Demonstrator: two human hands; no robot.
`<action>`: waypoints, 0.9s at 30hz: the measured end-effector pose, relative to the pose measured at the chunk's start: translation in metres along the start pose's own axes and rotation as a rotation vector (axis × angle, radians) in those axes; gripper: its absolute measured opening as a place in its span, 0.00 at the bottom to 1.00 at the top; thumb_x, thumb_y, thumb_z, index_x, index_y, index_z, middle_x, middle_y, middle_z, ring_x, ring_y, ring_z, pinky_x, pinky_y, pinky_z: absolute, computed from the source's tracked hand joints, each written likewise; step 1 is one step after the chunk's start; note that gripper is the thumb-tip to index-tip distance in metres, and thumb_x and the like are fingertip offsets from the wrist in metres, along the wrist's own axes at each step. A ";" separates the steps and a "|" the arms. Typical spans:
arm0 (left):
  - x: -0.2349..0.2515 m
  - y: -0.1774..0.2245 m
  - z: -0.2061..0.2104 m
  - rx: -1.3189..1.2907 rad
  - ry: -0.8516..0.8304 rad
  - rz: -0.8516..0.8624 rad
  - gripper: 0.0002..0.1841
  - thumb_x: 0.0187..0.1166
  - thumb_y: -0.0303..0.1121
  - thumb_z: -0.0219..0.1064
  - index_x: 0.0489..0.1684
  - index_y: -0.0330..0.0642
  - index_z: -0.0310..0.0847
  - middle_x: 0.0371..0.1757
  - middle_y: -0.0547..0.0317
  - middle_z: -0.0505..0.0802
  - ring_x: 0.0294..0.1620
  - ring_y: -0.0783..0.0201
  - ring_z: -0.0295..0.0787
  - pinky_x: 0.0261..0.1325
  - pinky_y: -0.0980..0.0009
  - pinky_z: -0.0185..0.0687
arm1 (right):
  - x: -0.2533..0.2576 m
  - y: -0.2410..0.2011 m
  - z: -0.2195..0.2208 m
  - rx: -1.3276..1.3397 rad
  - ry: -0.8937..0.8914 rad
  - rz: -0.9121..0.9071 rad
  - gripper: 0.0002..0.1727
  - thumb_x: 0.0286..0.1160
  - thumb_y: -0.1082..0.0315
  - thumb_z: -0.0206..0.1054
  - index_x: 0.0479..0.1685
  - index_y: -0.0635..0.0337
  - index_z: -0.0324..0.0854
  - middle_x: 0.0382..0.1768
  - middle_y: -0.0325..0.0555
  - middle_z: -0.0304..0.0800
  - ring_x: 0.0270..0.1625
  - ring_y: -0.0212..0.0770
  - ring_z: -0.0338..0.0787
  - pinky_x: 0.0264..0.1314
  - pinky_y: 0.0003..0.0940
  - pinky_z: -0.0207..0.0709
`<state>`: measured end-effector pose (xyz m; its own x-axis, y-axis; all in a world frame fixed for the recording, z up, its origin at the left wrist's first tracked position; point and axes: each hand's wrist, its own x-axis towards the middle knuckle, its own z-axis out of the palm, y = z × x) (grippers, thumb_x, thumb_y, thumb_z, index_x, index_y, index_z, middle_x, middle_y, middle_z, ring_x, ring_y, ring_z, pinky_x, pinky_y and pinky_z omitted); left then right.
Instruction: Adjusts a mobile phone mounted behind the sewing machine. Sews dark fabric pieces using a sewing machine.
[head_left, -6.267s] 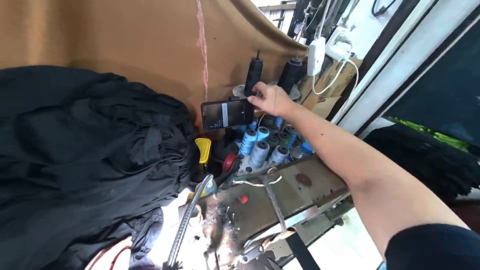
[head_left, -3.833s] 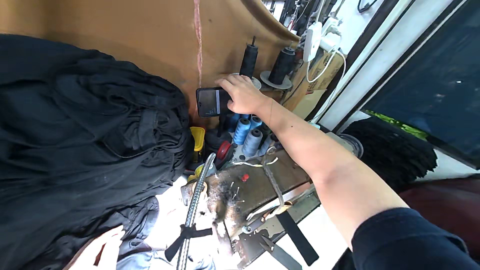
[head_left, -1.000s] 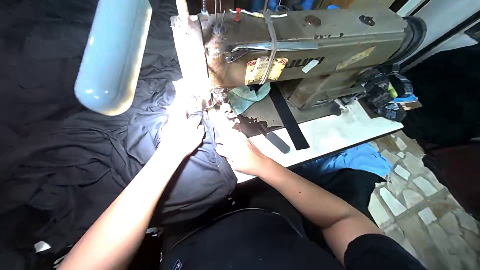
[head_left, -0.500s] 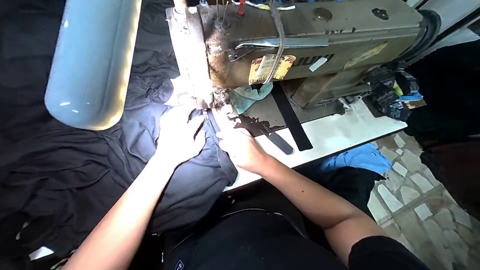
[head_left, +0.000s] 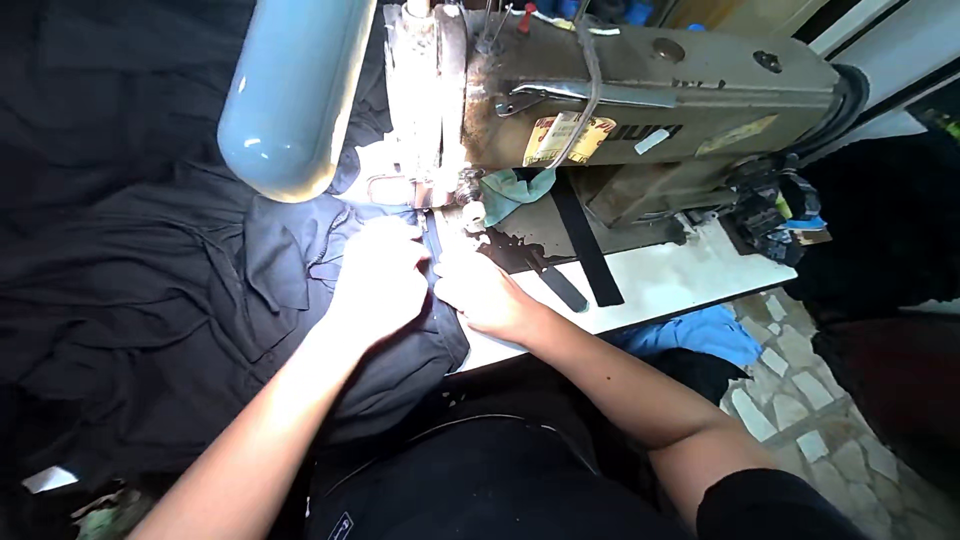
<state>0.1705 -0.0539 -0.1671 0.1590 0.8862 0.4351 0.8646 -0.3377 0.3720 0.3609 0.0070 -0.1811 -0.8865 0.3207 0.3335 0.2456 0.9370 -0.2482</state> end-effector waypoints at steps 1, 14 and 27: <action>-0.005 0.008 0.004 -0.045 -0.038 0.014 0.20 0.74 0.31 0.54 0.50 0.33 0.91 0.62 0.39 0.91 0.70 0.37 0.84 0.72 0.37 0.72 | 0.000 0.000 0.001 0.002 0.018 -0.012 0.04 0.66 0.76 0.69 0.32 0.62 0.90 0.37 0.54 0.90 0.53 0.57 0.90 0.61 0.53 0.81; -0.018 0.005 0.021 0.083 -0.164 -0.011 0.27 0.70 0.38 0.55 0.62 0.30 0.85 0.61 0.37 0.90 0.66 0.39 0.86 0.65 0.39 0.77 | -0.004 0.000 0.014 -0.017 0.112 -0.007 0.07 0.72 0.73 0.65 0.34 0.59 0.89 0.39 0.53 0.89 0.54 0.54 0.89 0.58 0.50 0.82; -0.004 -0.012 0.029 0.022 -0.036 -0.054 0.23 0.71 0.29 0.53 0.59 0.37 0.91 0.65 0.43 0.92 0.68 0.38 0.86 0.64 0.36 0.74 | 0.054 0.021 0.000 -0.042 -0.172 0.486 0.18 0.82 0.65 0.60 0.60 0.64 0.87 0.60 0.57 0.90 0.72 0.59 0.83 0.70 0.56 0.75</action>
<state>0.1737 -0.0442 -0.1971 0.1284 0.9139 0.3851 0.8825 -0.2825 0.3761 0.3183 0.0443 -0.1684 -0.7170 0.6963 0.0335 0.6575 0.6915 -0.2992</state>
